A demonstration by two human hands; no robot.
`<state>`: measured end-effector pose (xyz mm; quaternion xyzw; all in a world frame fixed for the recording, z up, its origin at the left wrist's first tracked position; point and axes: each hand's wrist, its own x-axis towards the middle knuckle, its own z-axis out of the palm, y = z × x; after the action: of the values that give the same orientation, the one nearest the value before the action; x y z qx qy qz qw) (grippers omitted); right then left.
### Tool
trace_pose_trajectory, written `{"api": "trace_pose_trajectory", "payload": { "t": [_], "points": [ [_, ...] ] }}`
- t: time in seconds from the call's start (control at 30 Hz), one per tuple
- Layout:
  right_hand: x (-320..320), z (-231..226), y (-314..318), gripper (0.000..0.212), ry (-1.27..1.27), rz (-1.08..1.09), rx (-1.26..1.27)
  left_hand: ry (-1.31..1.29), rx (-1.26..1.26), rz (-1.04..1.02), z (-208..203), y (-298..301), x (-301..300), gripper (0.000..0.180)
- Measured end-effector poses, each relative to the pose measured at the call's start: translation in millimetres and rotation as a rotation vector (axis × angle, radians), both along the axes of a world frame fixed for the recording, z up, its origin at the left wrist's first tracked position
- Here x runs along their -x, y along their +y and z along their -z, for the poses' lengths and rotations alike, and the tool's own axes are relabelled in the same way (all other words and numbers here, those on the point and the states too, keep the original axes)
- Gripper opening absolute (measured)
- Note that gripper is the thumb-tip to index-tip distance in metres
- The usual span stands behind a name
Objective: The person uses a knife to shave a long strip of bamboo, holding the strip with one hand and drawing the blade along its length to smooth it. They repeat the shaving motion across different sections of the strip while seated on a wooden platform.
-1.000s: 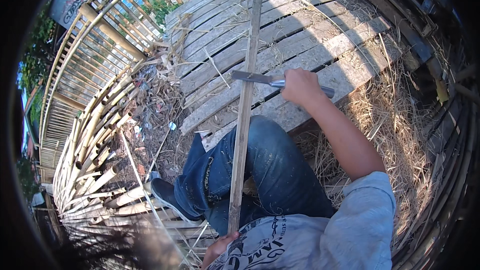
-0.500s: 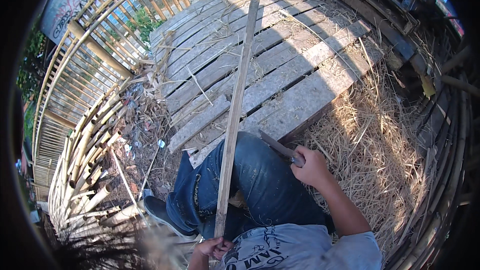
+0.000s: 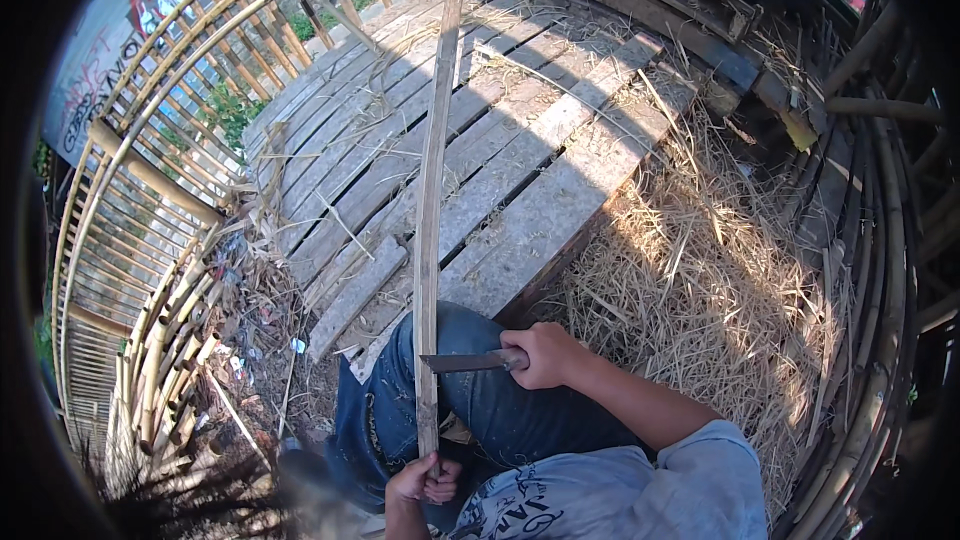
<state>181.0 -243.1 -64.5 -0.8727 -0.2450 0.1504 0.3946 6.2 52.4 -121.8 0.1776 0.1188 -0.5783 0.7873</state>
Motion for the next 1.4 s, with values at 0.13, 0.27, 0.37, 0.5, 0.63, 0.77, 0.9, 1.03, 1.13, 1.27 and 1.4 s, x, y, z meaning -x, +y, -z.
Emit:
{"api": "trace_pose_trajectory", "payload": {
  "t": [0.13, 0.27, 0.37, 0.5, 0.63, 0.77, 0.9, 1.03, 1.13, 1.27, 1.4],
  "points": [
    [-0.7, 7.5, 3.1, 0.012, -0.007, 0.048, -0.031, -0.044, -0.016, -0.013, 2.8, 18.1, -13.6, 0.06],
    [-2.0, 2.0, 1.4, 0.011, 0.034, 0.054, 0.001, -0.277, -0.472, -0.074, -18.2, 24.1, -22.2, 0.054],
    [-3.6, 1.9, 3.5, 0.01, 0.07, 0.044, 0.032, -0.497, -0.951, 0.003, -36.5, 23.0, -19.5, 0.048],
    [-2.7, 1.0, 3.9, 0.009, 0.089, 0.033, 0.037, -0.659, -1.379, -0.131, -71.4, 8.6, -20.2, 0.035],
    [5.1, -3.4, 6.3, 0.012, 0.059, 0.159, 0.041, -1.153, -1.62, -0.233, -72.5, 5.8, -12.6, 0.03],
    [13.0, -13.6, 7.9, 0.016, -0.015, 0.218, 0.207, -0.977, -1.553, -0.279, -72.0, 11.6, -5.0, 0.028],
    [10.5, -19.9, -1.1, 0.019, -0.051, 0.271, 0.246, -0.968, -1.559, -0.058, -66.8, 22.2, 14.1, 0.031],
    [-1.5, -27.5, -9.1, 0.021, -0.065, 0.269, 0.423, -0.815, -1.496, 0.024, -87.1, 4.1, 25.8, 0.032],
    [-5.7, -18.5, -10.3, 0.02, -0.106, 0.256, 0.4, -0.867, -1.46, 0.0, -95.0, -8.2, 26.5, 0.031],
    [-16.4, -16.2, -8.4, 0.021, -0.153, 0.256, 0.454, -0.833, -1.464, -0.062, -82.5, -21.2, 43.0, 0.032],
    [-21.6, -7.8, -8.6, 0.022, -0.194, 0.259, 0.461, -0.791, -1.496, -0.108, -69.6, -26.1, 53.7, 0.031]
  ]
}}
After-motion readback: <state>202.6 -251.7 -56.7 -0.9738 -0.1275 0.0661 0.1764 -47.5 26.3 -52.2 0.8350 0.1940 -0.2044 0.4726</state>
